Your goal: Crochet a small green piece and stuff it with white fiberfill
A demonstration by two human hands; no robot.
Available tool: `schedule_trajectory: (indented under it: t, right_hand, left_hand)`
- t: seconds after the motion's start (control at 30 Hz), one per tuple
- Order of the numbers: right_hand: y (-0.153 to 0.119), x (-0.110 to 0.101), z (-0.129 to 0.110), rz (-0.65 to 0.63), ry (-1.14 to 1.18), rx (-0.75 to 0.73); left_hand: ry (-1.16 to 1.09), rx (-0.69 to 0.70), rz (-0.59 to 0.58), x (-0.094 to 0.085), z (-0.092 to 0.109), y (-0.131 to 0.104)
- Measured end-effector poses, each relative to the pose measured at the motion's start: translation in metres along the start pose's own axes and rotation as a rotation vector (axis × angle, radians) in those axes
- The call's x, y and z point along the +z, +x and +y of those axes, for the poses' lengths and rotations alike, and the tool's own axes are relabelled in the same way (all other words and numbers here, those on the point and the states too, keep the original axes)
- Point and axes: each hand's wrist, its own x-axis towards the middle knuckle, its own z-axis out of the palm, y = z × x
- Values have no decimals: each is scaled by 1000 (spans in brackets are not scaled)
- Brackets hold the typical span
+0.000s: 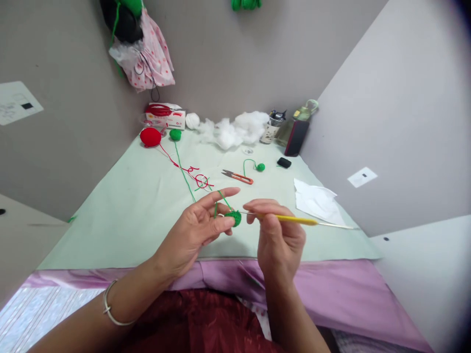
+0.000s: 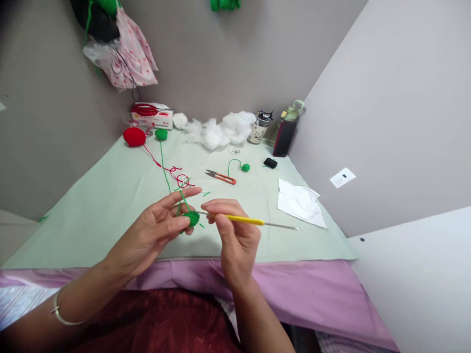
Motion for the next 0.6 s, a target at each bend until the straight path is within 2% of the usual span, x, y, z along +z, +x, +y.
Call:
schedule_trajectory:
  t: [0.1, 0.3, 0.6]
  right_hand:
    - [-3, 2, 1, -26, -48, 11]
    - [-3, -1, -2, 33, -47, 7]
    - [-4, 4, 10, -54, 78, 86]
  left_hand:
    - [75, 29, 4, -1, -2, 0]
    - [94, 61, 42, -5, 1, -1]
    - [77, 15, -53, -3, -3, -2]
